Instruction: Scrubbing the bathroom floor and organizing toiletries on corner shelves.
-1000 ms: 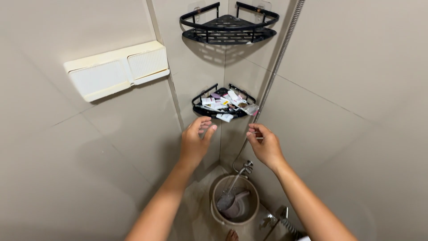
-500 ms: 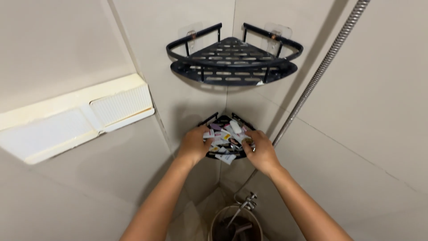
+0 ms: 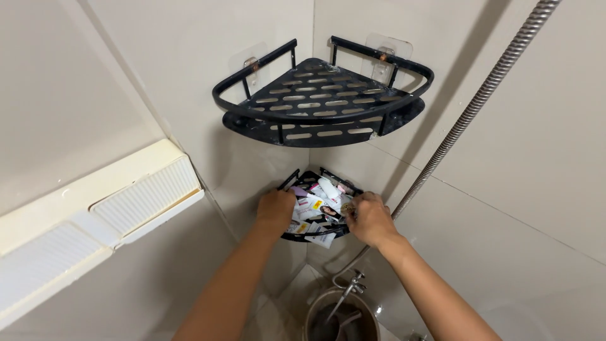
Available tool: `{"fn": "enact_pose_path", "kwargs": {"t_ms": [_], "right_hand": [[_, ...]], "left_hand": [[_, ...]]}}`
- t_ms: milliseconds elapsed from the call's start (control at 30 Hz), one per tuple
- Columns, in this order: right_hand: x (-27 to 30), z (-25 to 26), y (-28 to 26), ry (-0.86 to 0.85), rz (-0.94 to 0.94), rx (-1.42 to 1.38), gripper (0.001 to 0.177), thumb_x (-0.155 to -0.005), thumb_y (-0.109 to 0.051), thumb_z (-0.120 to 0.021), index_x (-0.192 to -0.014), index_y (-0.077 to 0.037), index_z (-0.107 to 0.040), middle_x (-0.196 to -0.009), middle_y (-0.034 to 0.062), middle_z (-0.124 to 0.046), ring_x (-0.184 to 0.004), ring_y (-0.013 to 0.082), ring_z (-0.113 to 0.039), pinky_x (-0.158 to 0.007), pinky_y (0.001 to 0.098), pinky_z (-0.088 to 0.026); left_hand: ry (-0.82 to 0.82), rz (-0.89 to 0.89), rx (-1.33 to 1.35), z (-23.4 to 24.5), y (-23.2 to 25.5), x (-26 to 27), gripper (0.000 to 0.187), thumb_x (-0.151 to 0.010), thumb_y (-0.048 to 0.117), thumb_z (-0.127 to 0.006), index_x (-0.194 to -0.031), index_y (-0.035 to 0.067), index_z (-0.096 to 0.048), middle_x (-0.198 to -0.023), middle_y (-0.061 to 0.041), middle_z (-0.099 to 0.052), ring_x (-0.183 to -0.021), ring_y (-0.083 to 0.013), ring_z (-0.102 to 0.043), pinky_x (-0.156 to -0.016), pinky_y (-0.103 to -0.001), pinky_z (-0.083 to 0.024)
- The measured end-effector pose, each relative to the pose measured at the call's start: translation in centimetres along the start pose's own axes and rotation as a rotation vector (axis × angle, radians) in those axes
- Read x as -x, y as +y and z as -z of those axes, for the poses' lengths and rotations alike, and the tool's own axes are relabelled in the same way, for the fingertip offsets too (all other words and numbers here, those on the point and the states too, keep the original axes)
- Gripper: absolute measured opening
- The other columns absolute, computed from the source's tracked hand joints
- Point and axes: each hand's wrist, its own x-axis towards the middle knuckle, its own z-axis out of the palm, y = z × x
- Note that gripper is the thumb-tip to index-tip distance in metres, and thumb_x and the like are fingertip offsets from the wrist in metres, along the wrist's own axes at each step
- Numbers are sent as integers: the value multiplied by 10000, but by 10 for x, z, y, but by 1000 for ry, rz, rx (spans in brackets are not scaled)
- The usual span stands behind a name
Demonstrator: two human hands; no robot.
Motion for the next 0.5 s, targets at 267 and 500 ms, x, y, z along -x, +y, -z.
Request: {"fn": "enact_pose_path", "kwargs": {"t_ms": [267, 500], "right_hand": [[-2, 9, -25, -208, -82, -96, 375, -773, -205, -824, -1080, -11, -733, -1101, 184, -703, -1005, 319, -688, -915, 368, -550], [-13, 13, -33, -177, -275, -724, 334, -711, 36, -801, -1039, -16, -756, -946, 111, -749, -846, 197, -705, -789, 330, -586]], "left_hand": [[-39, -93, -15, 21, 4, 0, 223, -828, 30, -690, -1051, 31, -680, -968, -170, -734, -981, -325, -704, -828, -443, -574], [114, -65, 632, 64, 8, 13, 491, -833, 0, -658, -1300, 143, -602, -1055, -187, -720, -949, -365, -663, -777, -464, -537]]}}
